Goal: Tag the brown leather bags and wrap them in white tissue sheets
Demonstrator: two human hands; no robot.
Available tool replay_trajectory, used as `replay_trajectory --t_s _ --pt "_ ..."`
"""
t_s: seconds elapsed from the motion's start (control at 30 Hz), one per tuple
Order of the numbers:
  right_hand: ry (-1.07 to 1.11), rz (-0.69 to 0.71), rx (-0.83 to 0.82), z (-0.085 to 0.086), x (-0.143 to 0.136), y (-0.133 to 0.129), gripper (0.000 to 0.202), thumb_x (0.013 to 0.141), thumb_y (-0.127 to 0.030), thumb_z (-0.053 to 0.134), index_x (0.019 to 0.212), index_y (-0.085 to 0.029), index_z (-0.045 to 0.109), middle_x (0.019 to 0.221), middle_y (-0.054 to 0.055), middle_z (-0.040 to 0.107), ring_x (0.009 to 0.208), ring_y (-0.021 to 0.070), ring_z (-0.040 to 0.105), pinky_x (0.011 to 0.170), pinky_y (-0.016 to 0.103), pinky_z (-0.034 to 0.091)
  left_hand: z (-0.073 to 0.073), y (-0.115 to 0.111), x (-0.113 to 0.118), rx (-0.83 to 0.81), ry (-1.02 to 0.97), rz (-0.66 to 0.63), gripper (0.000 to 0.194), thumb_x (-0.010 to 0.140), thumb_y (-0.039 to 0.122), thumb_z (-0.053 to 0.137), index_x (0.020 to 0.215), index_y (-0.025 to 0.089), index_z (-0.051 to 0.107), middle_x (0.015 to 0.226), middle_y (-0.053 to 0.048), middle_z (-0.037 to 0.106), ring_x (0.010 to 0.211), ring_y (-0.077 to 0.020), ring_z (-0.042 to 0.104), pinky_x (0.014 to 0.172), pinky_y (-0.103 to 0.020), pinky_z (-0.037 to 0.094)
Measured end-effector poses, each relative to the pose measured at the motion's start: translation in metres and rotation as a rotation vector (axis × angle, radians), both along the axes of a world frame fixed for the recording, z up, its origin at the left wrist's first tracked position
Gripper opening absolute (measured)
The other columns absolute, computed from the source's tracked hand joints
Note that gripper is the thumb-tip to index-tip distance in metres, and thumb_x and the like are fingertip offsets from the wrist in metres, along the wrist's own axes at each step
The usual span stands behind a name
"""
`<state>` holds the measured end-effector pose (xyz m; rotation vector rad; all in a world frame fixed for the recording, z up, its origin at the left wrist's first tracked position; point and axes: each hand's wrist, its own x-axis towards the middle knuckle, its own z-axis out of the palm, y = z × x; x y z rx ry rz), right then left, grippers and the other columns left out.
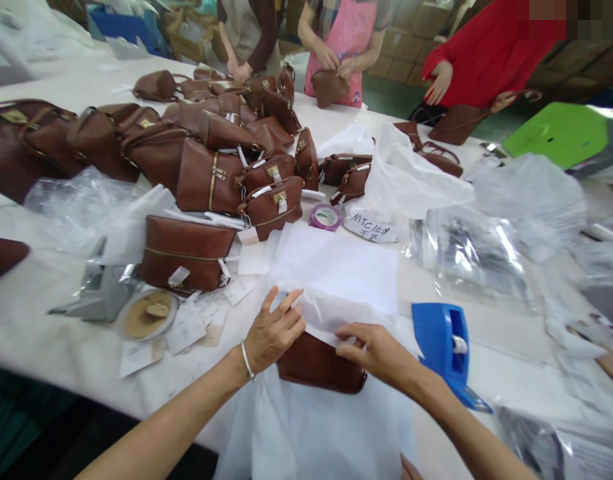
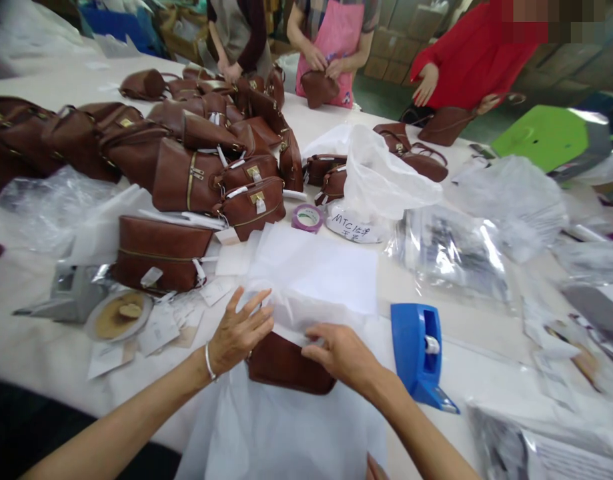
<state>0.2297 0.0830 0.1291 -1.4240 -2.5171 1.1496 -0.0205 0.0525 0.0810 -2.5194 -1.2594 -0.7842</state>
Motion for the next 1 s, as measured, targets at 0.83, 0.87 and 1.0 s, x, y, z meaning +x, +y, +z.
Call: replay_trajectory --t_s 0.83,0.87,1.0 --pt "0.058 -0.146 0.128 0.019 -0.02 0.085 0.027 0.09 -0.038 0.052 0.084 -0.021 0.072 0.075 0.0 0.072 0.071 0.0152 0.061 0.067 0.024 0.046 -0.021 0.03 0.064 -0.408 0.044 0.024 0.074 0.08 0.06 0.064 0.138 0.018 0.044 0.141 -0.015 0.049 0.134 -0.0312 0.039 0.114 -0.052 0.023" --pt "0.053 -0.148 0.136 0.02 -0.02 0.089 0.027 0.089 -0.038 0.052 0.082 -0.021 0.072 0.074 0.0 0.072 0.07 0.0152 0.06 0.066 0.024 0.045 -0.021 0.032 0.062 -0.423 0.042 0.018 0.075 0.08 0.061 0.063 0.139 0.018 0.043 0.14 -0.014 0.05 0.134 -0.0308 0.04 0.114 -0.053 0.021" --pt "0.038 -0.162 0.159 0.018 -0.021 0.1 0.029 0.088 -0.039 0.052 0.076 -0.02 0.07 0.069 0.0 0.069 0.067 0.0145 0.058 0.063 0.024 0.044 -0.02 0.028 0.058 -0.459 0.017 -0.004 0.076 0.078 0.059 0.067 0.139 0.02 0.043 0.131 -0.011 0.056 0.124 -0.0269 0.048 0.115 -0.049 0.02"
